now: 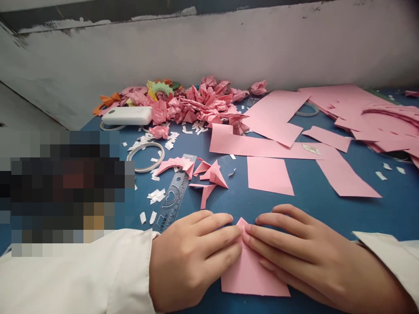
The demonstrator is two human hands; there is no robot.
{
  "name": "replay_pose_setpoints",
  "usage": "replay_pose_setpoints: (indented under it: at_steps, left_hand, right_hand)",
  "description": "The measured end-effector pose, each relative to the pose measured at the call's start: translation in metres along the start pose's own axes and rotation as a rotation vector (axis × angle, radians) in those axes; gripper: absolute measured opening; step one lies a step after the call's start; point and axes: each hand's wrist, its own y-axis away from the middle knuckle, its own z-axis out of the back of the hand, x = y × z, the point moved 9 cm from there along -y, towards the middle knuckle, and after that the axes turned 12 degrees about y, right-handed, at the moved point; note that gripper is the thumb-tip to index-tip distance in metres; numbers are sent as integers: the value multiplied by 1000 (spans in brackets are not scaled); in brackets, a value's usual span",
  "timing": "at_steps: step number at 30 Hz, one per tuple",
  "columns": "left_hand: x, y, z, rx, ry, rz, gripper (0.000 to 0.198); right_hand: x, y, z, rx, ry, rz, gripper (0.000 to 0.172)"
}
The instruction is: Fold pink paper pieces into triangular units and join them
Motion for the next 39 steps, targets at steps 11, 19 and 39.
replay_pose_setpoints:
  at_steps: [11, 19, 39]
  left_hand:
    - [15, 7, -15, 195, 74, 158, 39]
    - [20, 7, -7, 190, 118, 164, 36]
    - [-27, 6, 21, -127, -220, -20, 26]
  right_hand:
    - [-2, -2, 3, -57, -31, -54, 36]
    - [2, -2, 3, -47, -34, -19, 39]
    - [7, 4, 0, 5, 94, 30, 42]
